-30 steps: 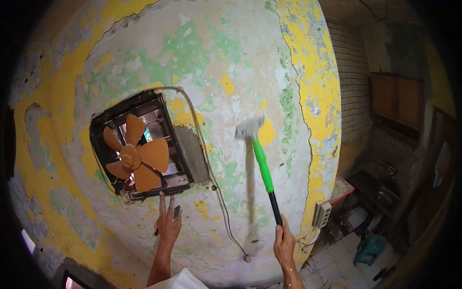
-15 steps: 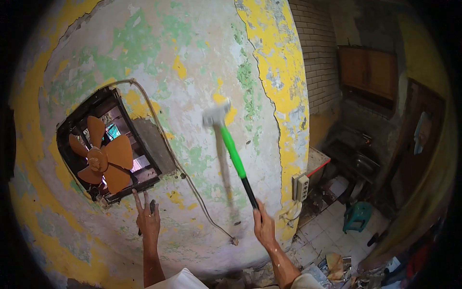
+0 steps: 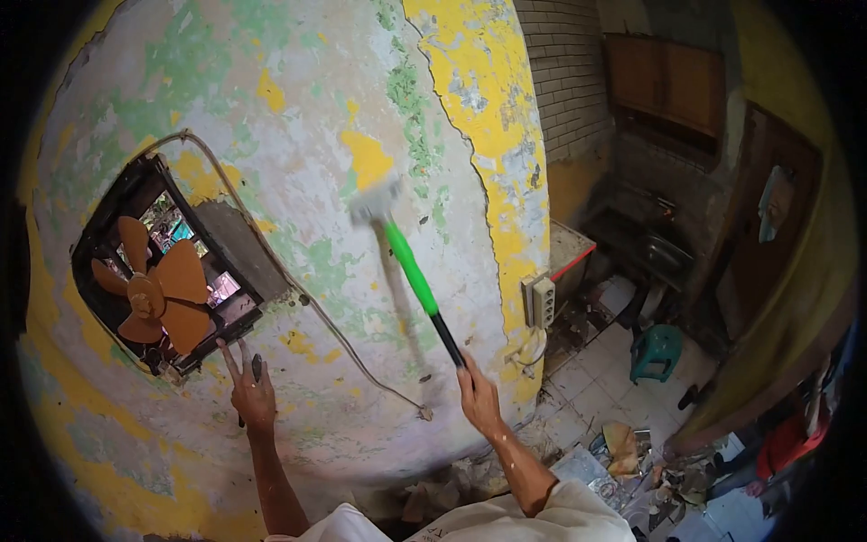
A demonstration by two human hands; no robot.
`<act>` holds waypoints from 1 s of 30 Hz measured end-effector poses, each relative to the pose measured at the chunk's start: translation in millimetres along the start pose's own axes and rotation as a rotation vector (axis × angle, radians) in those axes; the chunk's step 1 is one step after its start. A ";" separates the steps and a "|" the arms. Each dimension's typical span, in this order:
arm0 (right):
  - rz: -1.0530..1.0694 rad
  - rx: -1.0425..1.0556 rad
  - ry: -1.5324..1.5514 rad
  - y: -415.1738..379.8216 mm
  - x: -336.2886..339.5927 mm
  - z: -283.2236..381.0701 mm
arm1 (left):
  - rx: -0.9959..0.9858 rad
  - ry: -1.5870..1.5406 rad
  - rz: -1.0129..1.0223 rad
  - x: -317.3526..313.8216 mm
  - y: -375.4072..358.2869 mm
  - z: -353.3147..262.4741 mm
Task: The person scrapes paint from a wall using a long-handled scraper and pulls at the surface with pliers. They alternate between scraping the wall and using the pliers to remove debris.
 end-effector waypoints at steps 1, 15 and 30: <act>0.003 -0.023 0.001 -23.6 1.9 -33.6 | 0.007 0.030 0.039 5.4 -0.2 -1.6; -0.292 -0.025 -0.140 70.0 157.9 -23.7 | -0.221 -0.191 -0.107 42.4 56.4 -198.0; -0.208 0.238 -0.132 143.9 184.6 16.1 | -0.176 0.062 -0.381 -13.6 224.4 -276.3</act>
Point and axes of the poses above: each hand's wrist, its own y-axis towards the middle knuckle, its own x-axis out of the back of the hand, z = x × y, the point moved 2 cm from there along y, towards the middle knuckle, and after that the axes turned 3 degrees about -z, right-handed, at the moved point
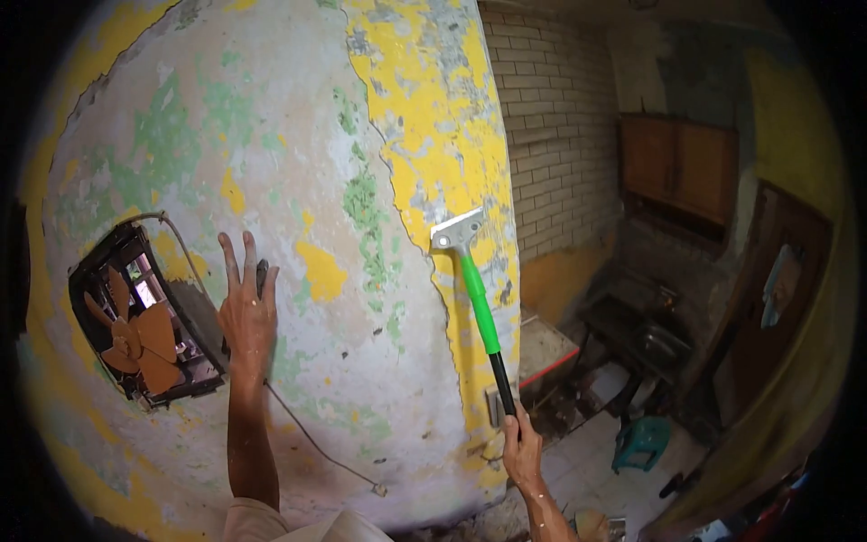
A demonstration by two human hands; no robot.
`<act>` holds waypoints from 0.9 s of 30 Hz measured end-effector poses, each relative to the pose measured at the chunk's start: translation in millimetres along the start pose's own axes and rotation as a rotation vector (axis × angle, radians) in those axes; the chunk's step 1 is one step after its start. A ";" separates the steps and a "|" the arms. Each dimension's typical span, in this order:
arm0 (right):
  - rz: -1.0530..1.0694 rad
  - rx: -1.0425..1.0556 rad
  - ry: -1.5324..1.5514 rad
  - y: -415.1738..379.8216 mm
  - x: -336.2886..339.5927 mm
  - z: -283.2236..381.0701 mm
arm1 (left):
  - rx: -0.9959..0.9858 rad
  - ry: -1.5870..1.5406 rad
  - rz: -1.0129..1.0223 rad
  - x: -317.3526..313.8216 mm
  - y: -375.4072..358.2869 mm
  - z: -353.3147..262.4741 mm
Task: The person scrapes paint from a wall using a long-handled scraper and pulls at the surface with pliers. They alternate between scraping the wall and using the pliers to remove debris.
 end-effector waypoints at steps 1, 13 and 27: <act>0.047 -0.102 0.033 13.4 4.3 2.0 | 0.006 -0.016 0.003 -0.7 -1.5 0.5; -0.023 0.220 0.095 228.2 23.9 100.8 | 0.098 0.003 0.125 4.6 -7.2 0.7; 0.336 -0.390 -0.331 -138.7 105.6 -61.3 | 0.083 0.022 0.183 0.4 -28.9 3.6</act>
Point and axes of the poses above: each hand's wrist, its own y-axis towards the middle knuckle, its own x-axis out of the back of the hand, z = x × y, the point moved 2 cm from there along y, towards the middle knuckle, and after that the axes turned 3 degrees about -z, right-handed, at the moved point
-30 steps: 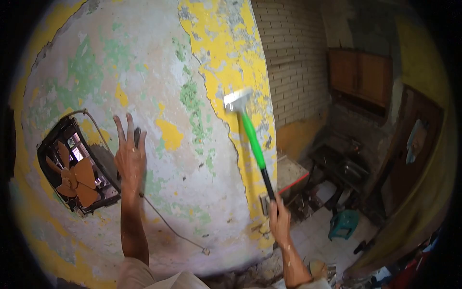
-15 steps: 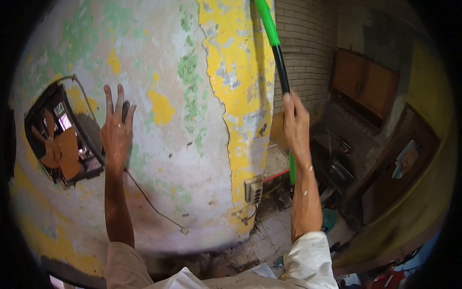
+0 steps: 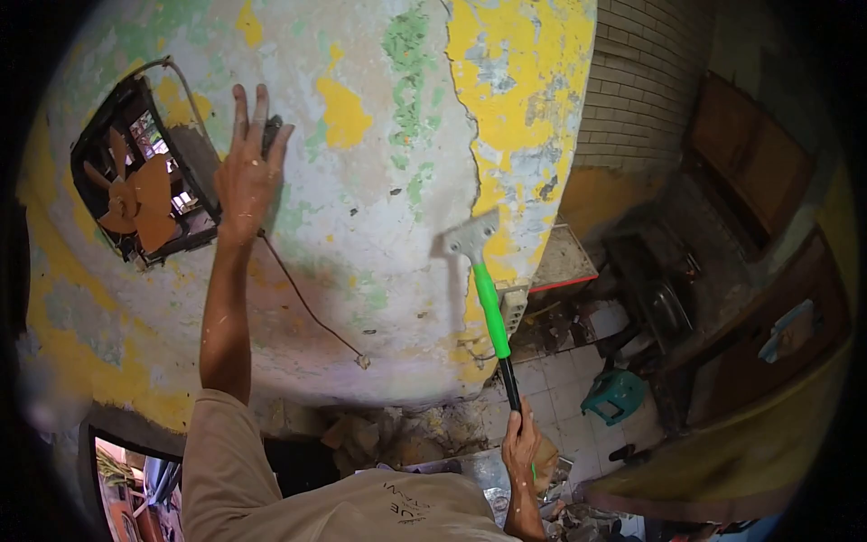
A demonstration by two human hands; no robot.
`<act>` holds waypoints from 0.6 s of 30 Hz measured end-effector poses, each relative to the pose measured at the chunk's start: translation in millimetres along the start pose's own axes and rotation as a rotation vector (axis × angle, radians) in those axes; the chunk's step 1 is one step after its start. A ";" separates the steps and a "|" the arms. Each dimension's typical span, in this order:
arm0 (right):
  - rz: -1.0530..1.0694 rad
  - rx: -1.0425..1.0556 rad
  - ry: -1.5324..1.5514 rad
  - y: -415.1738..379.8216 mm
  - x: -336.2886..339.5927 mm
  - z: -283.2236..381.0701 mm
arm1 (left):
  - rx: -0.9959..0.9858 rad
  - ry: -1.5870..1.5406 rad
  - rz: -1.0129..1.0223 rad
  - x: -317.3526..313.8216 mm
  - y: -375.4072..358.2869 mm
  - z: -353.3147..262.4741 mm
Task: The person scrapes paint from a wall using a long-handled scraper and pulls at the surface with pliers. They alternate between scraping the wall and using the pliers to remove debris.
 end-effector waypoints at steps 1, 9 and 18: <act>-0.016 0.108 0.053 16.1 -4.5 15.1 | 0.004 0.010 -0.011 -0.9 -4.5 -0.8; -0.063 0.452 0.184 110.9 -45.0 149.4 | 0.125 -0.204 -0.071 -17.2 -146.7 3.5; -0.071 0.334 0.202 62.1 -76.1 80.4 | 0.685 -0.027 1.058 92.1 -628.6 89.5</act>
Point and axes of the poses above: each hand's wrist, its own y-axis towards the middle knuckle, its own x-axis out of the back of the hand, z = x × y, the point moved 2 cm from there along y, towards the middle knuckle, and after that the axes turned 3 degrees about -z, right-handed, at the moved point
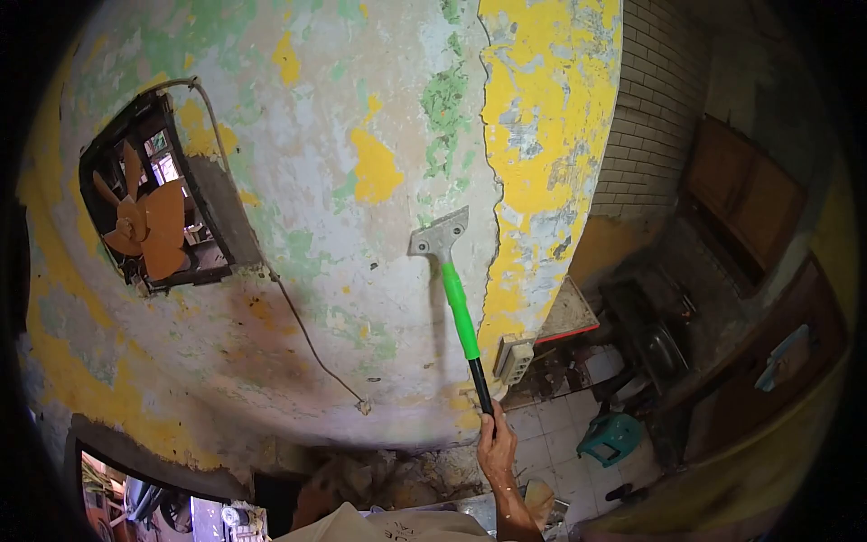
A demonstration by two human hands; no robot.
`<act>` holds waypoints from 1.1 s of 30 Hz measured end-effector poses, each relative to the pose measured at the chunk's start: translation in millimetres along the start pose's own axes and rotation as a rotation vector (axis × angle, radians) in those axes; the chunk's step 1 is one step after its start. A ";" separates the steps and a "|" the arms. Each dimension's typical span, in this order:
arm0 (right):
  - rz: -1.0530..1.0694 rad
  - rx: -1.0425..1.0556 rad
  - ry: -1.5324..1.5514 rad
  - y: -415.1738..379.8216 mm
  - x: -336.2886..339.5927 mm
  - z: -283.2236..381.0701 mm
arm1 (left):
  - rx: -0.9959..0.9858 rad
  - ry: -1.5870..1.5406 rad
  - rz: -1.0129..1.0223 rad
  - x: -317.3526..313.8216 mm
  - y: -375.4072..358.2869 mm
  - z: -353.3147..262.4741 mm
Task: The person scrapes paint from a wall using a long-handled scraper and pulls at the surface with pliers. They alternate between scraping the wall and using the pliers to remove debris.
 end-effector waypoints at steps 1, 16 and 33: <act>-0.002 -0.004 0.002 -3.8 0.3 -2.5 | 0.084 -0.027 0.051 2.3 -25.6 7.3; 0.140 -0.126 0.258 25.5 -25.0 23.0 | 0.201 -0.188 0.053 31.7 -24.3 -31.7; 0.151 -0.128 0.364 95.3 -5.5 122.2 | 0.192 -0.207 0.103 39.4 -1.2 -36.7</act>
Point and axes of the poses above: each hand's wrist, its own y-axis towards the middle knuckle, its own x-axis out of the back of the hand, z = x × y, the point moved 2 cm from there along y, towards the middle knuckle, and after that the axes turned 3 degrees about -z, right-handed, at the moved point
